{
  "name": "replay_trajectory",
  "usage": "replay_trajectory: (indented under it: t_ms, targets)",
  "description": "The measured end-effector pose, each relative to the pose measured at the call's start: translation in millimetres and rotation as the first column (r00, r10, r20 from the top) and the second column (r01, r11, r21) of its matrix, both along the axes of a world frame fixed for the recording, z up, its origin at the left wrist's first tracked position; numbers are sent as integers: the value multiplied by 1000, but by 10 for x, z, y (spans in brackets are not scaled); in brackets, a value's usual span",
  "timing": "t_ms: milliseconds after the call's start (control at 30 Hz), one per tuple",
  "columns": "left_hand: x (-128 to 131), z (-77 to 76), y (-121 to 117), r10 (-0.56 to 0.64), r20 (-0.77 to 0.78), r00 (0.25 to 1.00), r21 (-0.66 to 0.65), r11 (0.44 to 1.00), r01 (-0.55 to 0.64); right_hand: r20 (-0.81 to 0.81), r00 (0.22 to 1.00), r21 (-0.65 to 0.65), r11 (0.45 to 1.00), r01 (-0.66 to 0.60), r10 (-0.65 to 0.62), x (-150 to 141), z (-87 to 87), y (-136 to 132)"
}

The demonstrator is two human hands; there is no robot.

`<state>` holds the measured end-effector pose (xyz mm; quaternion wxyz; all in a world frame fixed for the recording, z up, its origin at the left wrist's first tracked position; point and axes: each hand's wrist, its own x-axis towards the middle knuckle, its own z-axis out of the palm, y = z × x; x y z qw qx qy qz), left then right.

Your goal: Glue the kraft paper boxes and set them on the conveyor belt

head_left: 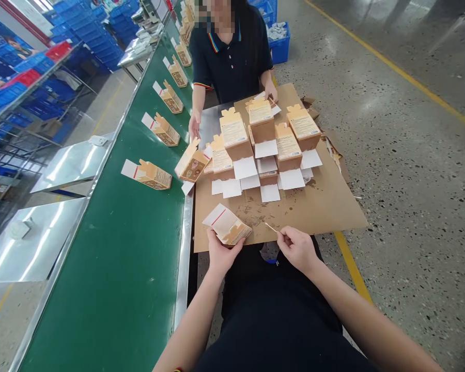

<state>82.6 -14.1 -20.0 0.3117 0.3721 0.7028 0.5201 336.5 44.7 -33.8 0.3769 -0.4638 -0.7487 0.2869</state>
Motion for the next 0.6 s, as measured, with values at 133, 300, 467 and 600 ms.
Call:
replay_trajectory:
  t_ms: [133, 300, 467, 600]
  targets:
    - [3, -1, -45, -45, -62, 997, -24, 999, 44, -38, 998, -14, 999, 43, -44, 52, 30, -26]
    - [49, -22, 0, -32, -41, 999, -42, 999, 30, -70, 996, -19, 998, 59, -60, 7, 49, -56]
    - [-123, 46, 2, 31, -78, 996, -42, 999, -35, -108, 994, -5, 1000, 16, -17, -41, 60, -67]
    - [-902, 151, -110, 410, -112, 905, 79, 912, -403, -135, 988, 17, 996, 82, -79, 59, 85, -16]
